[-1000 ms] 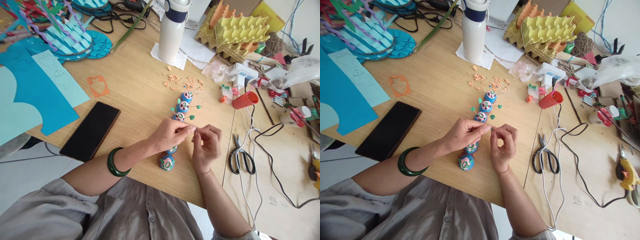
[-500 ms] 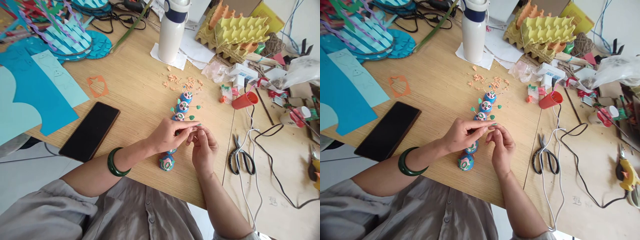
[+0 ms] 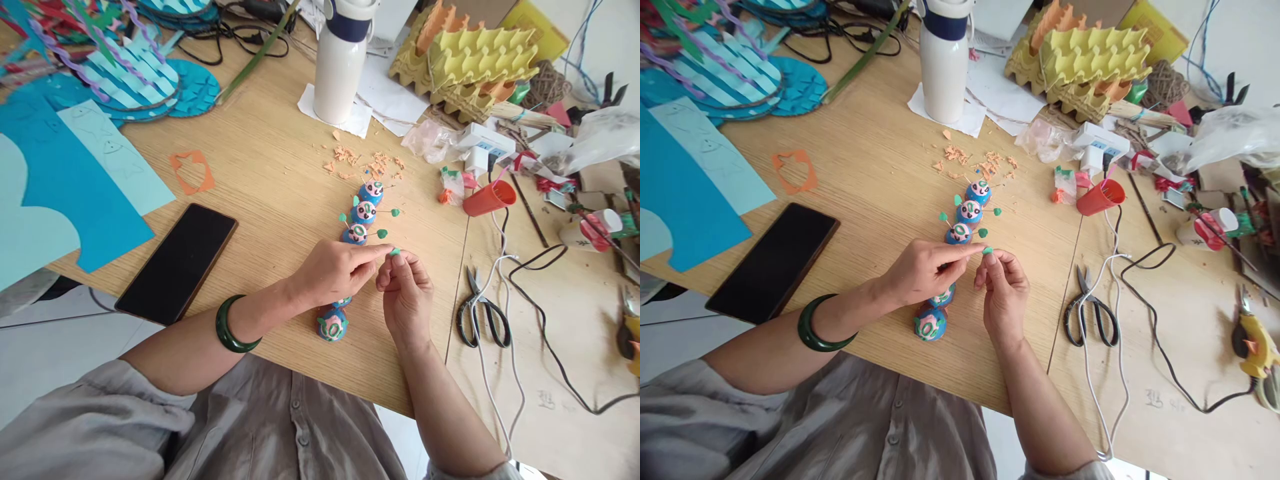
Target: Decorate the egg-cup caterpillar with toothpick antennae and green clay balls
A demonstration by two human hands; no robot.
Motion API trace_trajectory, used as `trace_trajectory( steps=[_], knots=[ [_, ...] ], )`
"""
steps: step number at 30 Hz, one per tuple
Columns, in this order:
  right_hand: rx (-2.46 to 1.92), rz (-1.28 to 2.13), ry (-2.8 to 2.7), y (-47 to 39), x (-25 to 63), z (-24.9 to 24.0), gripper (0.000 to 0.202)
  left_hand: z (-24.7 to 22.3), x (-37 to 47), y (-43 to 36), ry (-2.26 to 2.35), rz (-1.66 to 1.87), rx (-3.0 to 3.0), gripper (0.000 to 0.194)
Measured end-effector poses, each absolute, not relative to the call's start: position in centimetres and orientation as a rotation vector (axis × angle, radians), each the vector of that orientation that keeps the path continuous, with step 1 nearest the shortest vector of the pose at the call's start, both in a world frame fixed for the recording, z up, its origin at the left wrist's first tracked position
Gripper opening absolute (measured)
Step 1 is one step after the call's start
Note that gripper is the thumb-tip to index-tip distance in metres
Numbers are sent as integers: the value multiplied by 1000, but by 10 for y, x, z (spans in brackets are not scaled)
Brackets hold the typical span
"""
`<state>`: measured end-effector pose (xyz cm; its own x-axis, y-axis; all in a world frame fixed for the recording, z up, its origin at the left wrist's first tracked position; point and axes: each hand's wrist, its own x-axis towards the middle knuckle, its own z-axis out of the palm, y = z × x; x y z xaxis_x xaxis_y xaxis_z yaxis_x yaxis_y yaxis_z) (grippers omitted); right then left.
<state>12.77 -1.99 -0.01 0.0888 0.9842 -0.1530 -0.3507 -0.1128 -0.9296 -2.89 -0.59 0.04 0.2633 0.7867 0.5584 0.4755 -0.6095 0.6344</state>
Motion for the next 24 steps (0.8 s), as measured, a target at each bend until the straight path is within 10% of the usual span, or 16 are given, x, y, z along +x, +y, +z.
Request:
trace_trajectory(
  steps=[24],
  knots=[
    [-1098,1317,-1046,-27,128,-3,20,14,-27,-5,1065,1312,1602,16]
  ],
)
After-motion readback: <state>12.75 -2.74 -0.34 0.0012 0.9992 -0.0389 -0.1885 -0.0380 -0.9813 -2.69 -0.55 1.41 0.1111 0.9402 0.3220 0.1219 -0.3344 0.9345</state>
